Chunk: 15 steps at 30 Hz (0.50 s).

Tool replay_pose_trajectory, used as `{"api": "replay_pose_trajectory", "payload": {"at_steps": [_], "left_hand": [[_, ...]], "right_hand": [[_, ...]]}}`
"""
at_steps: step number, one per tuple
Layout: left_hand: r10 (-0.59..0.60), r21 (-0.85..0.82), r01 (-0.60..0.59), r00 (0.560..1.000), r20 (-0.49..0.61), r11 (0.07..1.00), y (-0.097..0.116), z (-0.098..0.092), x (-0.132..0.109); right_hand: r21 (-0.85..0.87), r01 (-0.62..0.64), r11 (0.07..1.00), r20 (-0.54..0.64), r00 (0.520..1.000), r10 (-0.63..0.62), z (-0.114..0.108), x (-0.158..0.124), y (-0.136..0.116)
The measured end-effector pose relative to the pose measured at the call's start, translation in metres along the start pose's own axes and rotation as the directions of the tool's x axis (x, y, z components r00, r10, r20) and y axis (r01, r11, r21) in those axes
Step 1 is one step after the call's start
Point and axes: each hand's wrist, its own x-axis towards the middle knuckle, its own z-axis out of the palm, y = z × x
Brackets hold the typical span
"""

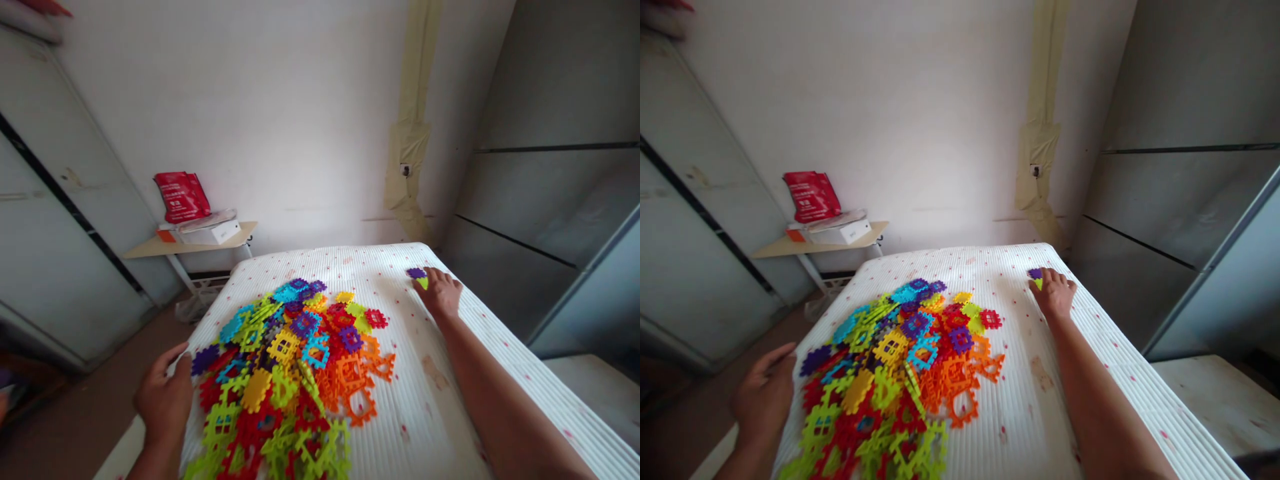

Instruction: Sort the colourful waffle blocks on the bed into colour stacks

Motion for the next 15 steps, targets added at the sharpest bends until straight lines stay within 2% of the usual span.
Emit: {"api": "replay_pose_trajectory", "payload": {"at_steps": [2,4,6,8,10,11,13,15], "left_hand": [[0.026,0.008,-0.027,0.994,0.105,1.000,0.025,-0.006,0.004],[0.161,0.002,-0.166,0.958,0.237,0.986,0.055,-0.006,0.009],[0.321,-0.017,-0.346,0.848,0.422,0.938,0.087,0.002,0.013],[0.432,-0.081,-0.476,0.697,0.572,0.875,0.114,0.017,0.017],[0.491,-0.091,-0.594,0.559,0.668,0.799,0.136,0.038,0.019],[0.477,-0.055,-0.646,0.502,0.721,0.762,0.144,0.050,0.019],[0.453,-0.035,-0.675,0.455,0.767,0.737,0.155,0.075,0.017],[0.429,-0.012,-0.695,0.429,0.795,0.719,0.161,0.098,0.014]], "right_hand": [[0.083,0.183,0.979,-0.001,0.983,-0.184,0.002,-0.002,-0.011],[0.168,0.341,0.925,0.059,0.933,-0.355,0.007,-0.006,-0.027],[0.236,0.439,0.867,0.149,0.866,-0.478,0.012,-0.012,-0.044],[0.267,0.498,0.825,0.237,0.796,-0.557,0.016,-0.019,-0.057],[0.271,0.539,0.798,0.278,0.749,-0.601,0.019,-0.024,-0.064],[0.270,0.549,0.791,0.276,0.743,-0.610,0.020,-0.025,-0.065],[0.283,0.550,0.786,0.240,0.752,-0.613,0.023,-0.027,-0.064],[0.302,0.546,0.781,0.197,0.766,-0.612,0.025,-0.027,-0.062]]}}
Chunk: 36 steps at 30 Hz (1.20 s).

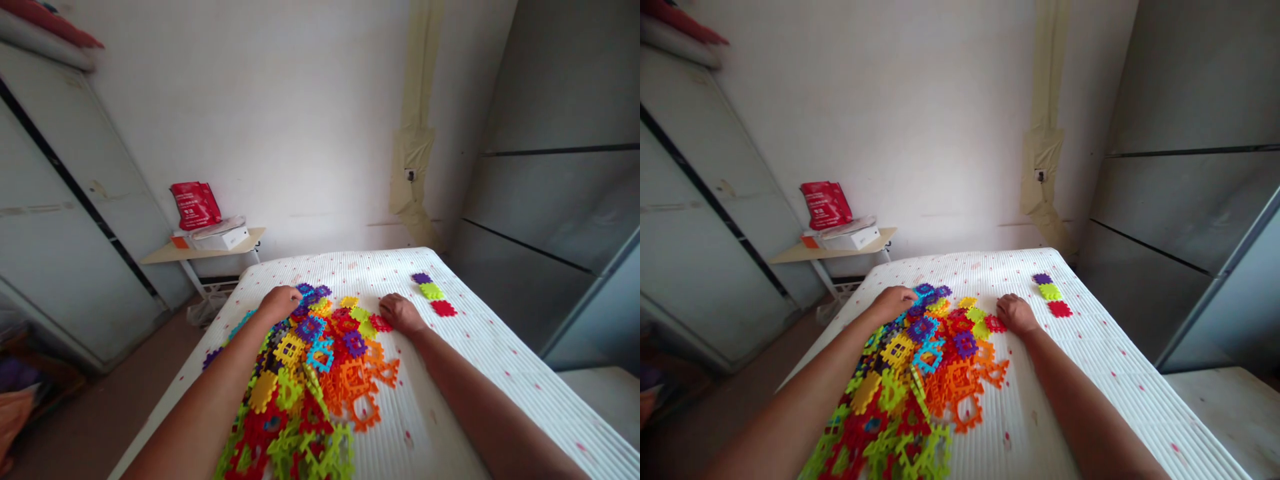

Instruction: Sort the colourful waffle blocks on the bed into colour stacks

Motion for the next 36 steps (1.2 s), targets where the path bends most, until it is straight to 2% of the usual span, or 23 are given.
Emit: {"api": "replay_pose_trajectory", "payload": {"at_steps": [3,7,15,22,29,33,36], "left_hand": [[-0.034,0.058,0.031,0.998,0.051,0.998,0.008,0.017,0.020],[-0.085,0.127,0.071,0.991,0.105,0.989,0.015,0.031,0.032],[-0.145,0.242,0.114,0.983,0.116,0.964,0.024,0.039,0.032],[-0.130,0.259,0.096,0.985,0.116,0.961,0.024,0.044,0.037],[-0.133,0.094,0.130,0.991,0.027,0.987,0.019,0.033,0.036],[-0.164,-0.108,0.159,0.986,-0.031,0.981,0.021,0.025,0.044],[-0.196,-0.306,0.179,0.980,-0.025,0.935,0.035,0.025,0.050]], "right_hand": [[0.011,0.020,1.000,-0.036,0.999,-0.019,0.003,0.000,0.003],[0.009,0.018,1.000,-0.063,0.998,-0.018,0.004,0.000,0.003],[-0.015,-0.020,1.000,-0.043,0.999,0.019,0.005,0.002,0.003],[0.001,-0.048,0.999,-0.024,0.999,0.048,0.004,0.003,0.001],[0.028,-0.069,0.997,-0.025,0.997,0.069,0.002,0.003,0.001],[0.076,-0.087,0.993,-0.031,0.995,0.090,0.006,0.004,0.004],[0.157,-0.139,0.978,-0.047,0.988,0.148,0.008,0.004,0.008]]}}
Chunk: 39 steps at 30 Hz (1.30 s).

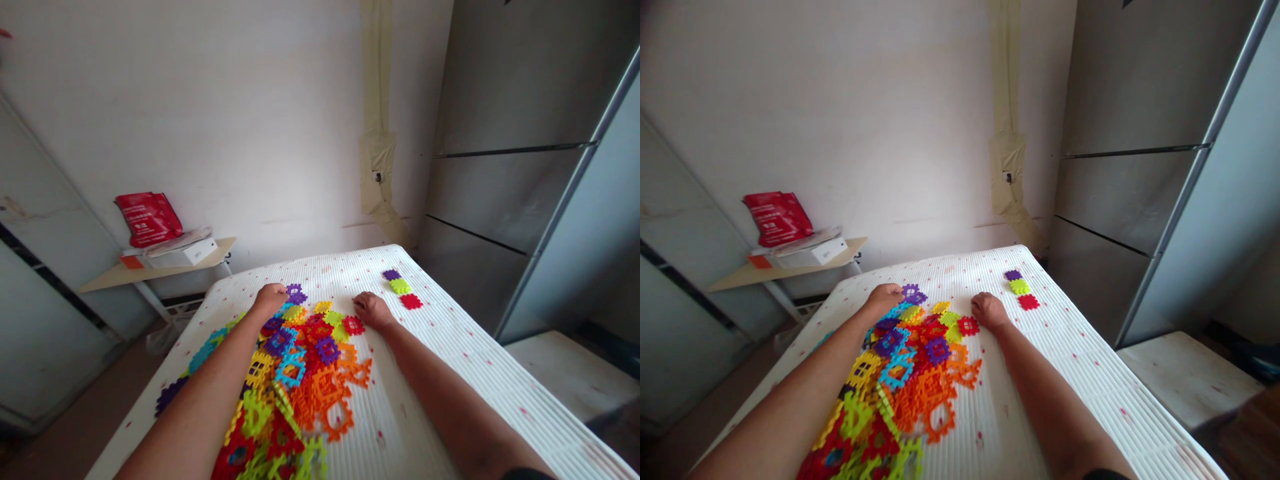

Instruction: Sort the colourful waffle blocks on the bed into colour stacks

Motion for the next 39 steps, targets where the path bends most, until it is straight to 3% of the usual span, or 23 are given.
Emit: {"api": "replay_pose_trajectory", "payload": {"at_steps": [5,9,14,22,26,32,39], "left_hand": [[-0.042,-0.299,0.065,0.996,0.084,0.952,0.038,0.023,-0.008],[-0.068,-0.398,0.127,0.985,0.159,0.909,0.067,0.046,-0.016],[-0.076,-0.424,0.152,0.979,0.192,0.893,0.089,0.066,-0.023],[-0.075,-0.388,0.141,0.981,0.180,0.911,0.097,0.069,-0.028],[-0.071,-0.345,0.115,0.988,0.139,0.931,0.095,0.062,-0.024],[-0.048,-0.325,0.083,0.992,0.114,0.942,0.075,0.023,-0.026],[-0.069,-0.283,0.099,0.991,0.113,0.954,0.041,-0.004,-0.038]], "right_hand": [[0.254,-0.110,0.961,-0.098,0.985,0.139,-0.005,-0.003,0.001],[0.455,-0.143,0.879,-0.194,0.947,0.255,-0.010,-0.005,-0.016],[0.353,-0.144,0.925,-0.229,0.945,0.234,-0.009,0.000,-0.045],[0.166,-0.157,0.973,-0.188,0.964,0.188,-0.014,0.002,-0.060],[0.081,-0.211,0.974,-0.226,0.948,0.224,-0.014,0.010,-0.043],[-0.194,-0.439,0.878,-0.164,0.896,0.412,-0.013,0.026,-0.004],[-0.285,-0.516,0.808,-0.142,0.856,0.497,-0.010,0.039,0.007]]}}
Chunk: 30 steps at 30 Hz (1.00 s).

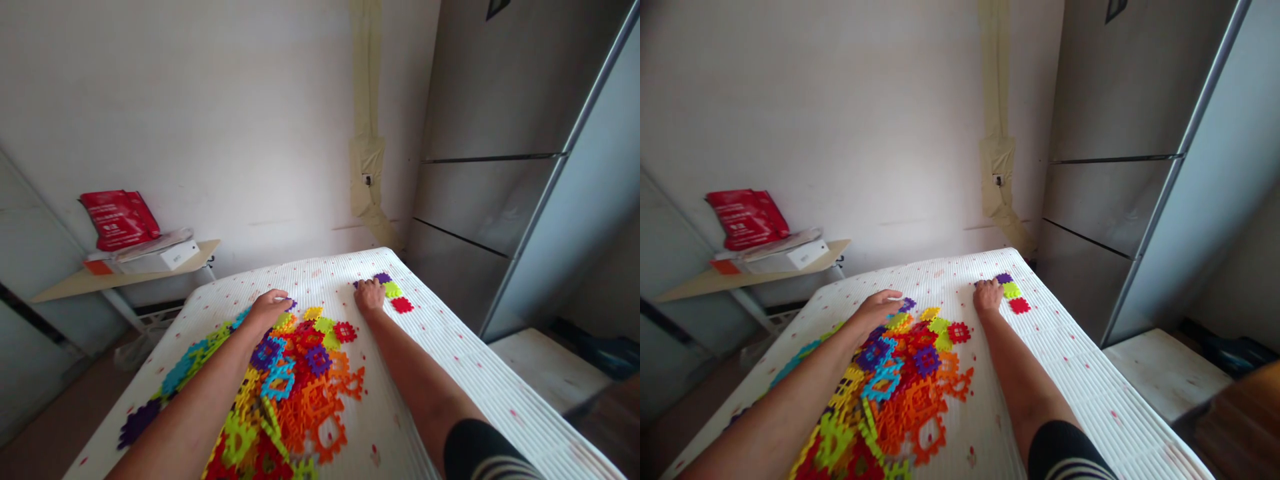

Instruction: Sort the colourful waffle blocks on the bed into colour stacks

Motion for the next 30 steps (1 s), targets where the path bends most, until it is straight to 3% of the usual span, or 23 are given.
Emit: {"api": "replay_pose_trajectory", "payload": {"at_steps": [6,14,18,24,27,30], "left_hand": [[0.036,0.084,-0.033,0.999,-0.037,0.996,-0.017,-0.010,0.003],[0.079,0.379,-0.047,0.994,-0.069,0.924,-0.043,-0.014,0.048],[0.102,0.517,-0.089,0.995,0.004,0.852,-0.043,-0.001,0.065],[0.057,0.671,-0.095,0.995,0.079,0.735,-0.045,0.026,0.078],[0.047,0.713,-0.095,0.995,0.086,0.695,-0.049,0.031,0.082],[0.051,0.735,-0.104,0.994,0.094,0.670,-0.051,0.032,0.082]], "right_hand": [[-0.030,0.037,0.999,-0.009,0.999,-0.037,0.007,0.006,0.005],[-0.022,0.072,0.997,-0.023,0.997,-0.072,0.011,0.014,0.013],[-0.022,0.112,0.994,-0.029,0.993,-0.112,0.010,0.011,0.010],[-0.029,0.300,0.954,0.075,0.952,-0.297,0.008,-0.008,-0.005],[-0.048,0.268,0.962,0.063,0.962,-0.265,0.009,-0.017,-0.009],[-0.041,0.152,0.988,0.012,0.988,-0.151,0.008,-0.021,-0.010]]}}
